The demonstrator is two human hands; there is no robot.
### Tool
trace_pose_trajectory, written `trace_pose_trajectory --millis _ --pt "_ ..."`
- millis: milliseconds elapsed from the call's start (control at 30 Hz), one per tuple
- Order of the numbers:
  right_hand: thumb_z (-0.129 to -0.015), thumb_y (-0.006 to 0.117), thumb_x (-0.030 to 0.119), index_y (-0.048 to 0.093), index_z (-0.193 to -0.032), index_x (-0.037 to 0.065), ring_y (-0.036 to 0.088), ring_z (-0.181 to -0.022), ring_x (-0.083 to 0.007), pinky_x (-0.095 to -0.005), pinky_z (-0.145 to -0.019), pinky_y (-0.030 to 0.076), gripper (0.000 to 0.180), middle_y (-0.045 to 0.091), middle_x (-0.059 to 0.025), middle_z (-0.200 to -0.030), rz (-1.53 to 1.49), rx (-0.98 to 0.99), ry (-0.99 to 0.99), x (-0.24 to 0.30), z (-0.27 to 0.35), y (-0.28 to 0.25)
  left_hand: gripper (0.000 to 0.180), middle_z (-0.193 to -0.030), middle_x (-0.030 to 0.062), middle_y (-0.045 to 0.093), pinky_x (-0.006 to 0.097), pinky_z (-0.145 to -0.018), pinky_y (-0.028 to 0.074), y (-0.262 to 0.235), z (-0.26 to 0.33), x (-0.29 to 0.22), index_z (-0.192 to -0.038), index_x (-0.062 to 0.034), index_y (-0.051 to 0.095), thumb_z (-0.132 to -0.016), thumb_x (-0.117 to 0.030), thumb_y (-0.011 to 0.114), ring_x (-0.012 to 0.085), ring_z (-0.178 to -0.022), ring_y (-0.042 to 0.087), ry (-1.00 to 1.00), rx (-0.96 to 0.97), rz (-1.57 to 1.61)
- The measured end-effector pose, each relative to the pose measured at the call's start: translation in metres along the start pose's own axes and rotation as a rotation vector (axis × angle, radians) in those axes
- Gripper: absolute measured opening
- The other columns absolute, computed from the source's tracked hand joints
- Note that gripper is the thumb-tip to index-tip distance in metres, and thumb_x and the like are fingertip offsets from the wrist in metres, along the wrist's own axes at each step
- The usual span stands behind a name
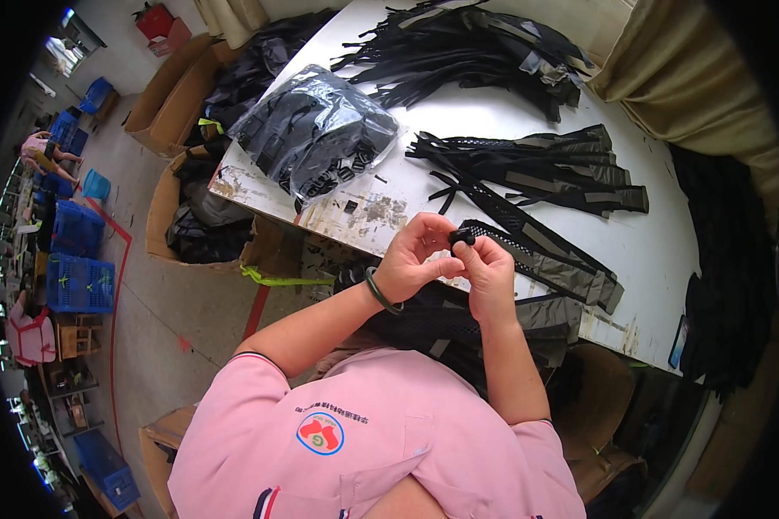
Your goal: The person is assembling black fabric bags or straps, attaching small plastic clips or buckles to the fabric components on a workbench.
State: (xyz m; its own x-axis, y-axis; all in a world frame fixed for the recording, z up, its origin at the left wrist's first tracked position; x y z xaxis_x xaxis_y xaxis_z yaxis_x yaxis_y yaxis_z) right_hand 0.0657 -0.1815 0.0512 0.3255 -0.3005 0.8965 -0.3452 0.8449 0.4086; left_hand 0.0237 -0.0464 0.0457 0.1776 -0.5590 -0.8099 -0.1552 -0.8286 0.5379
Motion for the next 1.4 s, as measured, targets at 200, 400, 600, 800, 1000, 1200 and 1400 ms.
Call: trace_pose_trajectory --millis 200,400,600,800,1000,1200,1400 --pt "-0.088 0.066 0.014 0.06 -0.088 0.001 0.061 -0.064 -0.0102 -0.0239 -0.06 0.053 0.014 0.064 -0.0045 -0.077 -0.081 -0.027 -0.006 0.001 0.003 0.006 0.039 -0.1 0.0033 0.057 0.026 -0.085 0.048 -0.002 -0.001 0.006 -0.109 -0.0056 0.048 -0.079 0.006 0.069 0.0101 -0.095 0.057 0.053 -0.075 -0.075" --pt "-0.089 0.064 0.013 0.06 -0.092 0.001 0.062 -0.068 -0.0098 -0.0243 -0.064 0.054 0.014 0.065 -0.0048 -0.081 -0.105 -0.042 0.012 0.005 0.007 0.008 0.039 -0.112 0.0088 0.052 0.031 -0.098 0.043 -0.003 -0.003 0.007 -0.112 -0.003 0.047 -0.08 0.008 0.066 0.0161 -0.107 0.053 0.143 -0.071 -0.094" --pt "-0.09 0.063 0.016 0.06 -0.092 0.002 0.056 -0.066 -0.0061 -0.0207 -0.063 0.048 0.014 0.061 -0.001 -0.08 -0.066 -0.054 0.115 0.005 0.009 0.002 0.041 -0.115 0.0105 0.048 0.034 -0.102 0.041 -0.001 0.001 0.003 -0.113 -0.0025 0.047 -0.079 0.004 0.07 0.0178 -0.111 0.052 0.2 0.028 -0.381" --pt "-0.09 0.061 0.015 0.058 -0.089 0.002 0.05 -0.068 -0.0039 -0.0187 -0.062 0.042 0.013 0.057 0.0013 -0.08 -0.019 -0.051 0.029 0.005 0.011 0.003 0.046 -0.114 0.0098 0.05 0.032 -0.097 0.046 0.005 0.003 0.002 -0.114 -0.0028 0.051 -0.075 0.002 0.073 0.0187 -0.109 0.055 0.267 0.005 -0.486" --pt "-0.091 0.06 0.011 0.059 -0.09 0.002 0.051 -0.069 -0.0044 -0.019 -0.063 0.043 0.009 0.057 0.0011 -0.08 0.101 -0.104 -0.084 0.01 0.015 0.008 0.047 -0.118 0.0101 0.047 0.035 -0.103 0.042 0.009 0.003 -0.003 -0.116 -0.0019 0.049 -0.075 0.005 0.072 0.0199 -0.115 0.051 0.243 0.029 -0.479" --pt "-0.087 0.063 0.0 0.052 -0.09 0.004 0.055 -0.073 -0.0059 -0.0189 -0.066 0.046 0.012 0.059 -0.0012 -0.083 -0.001 -0.194 -0.211 0.016 0.019 0.014 0.045 -0.117 0.0098 0.048 0.035 -0.102 0.042 0.012 0.002 -0.004 -0.115 -0.0017 0.05 -0.075 0.006 0.071 0.0197 -0.114 0.052 0.247 0.0 -0.402" --pt "-0.085 0.063 -0.004 0.048 -0.091 0.006 0.057 -0.073 -0.0098 -0.0216 -0.071 0.047 0.019 0.06 -0.0044 -0.086 -0.055 -0.178 -0.379 0.026 0.026 0.019 0.044 -0.113 0.009 0.05 0.033 -0.095 0.047 0.01 -0.001 -0.005 -0.113 -0.0023 0.05 -0.075 0.009 0.07 0.018 -0.108 0.054 0.246 0.023 -0.397"
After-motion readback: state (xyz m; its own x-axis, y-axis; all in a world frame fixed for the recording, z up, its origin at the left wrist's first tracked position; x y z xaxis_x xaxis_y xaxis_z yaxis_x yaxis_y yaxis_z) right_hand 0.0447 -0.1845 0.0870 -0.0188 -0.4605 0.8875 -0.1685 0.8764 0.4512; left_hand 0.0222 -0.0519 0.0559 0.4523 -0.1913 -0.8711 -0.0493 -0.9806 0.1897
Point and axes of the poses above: each hand's wrist, its own z-axis away from the middle knuckle, its own y-axis out of the palm, x = y × z, the point moved 2 cm from there along -z, towards the middle knuckle
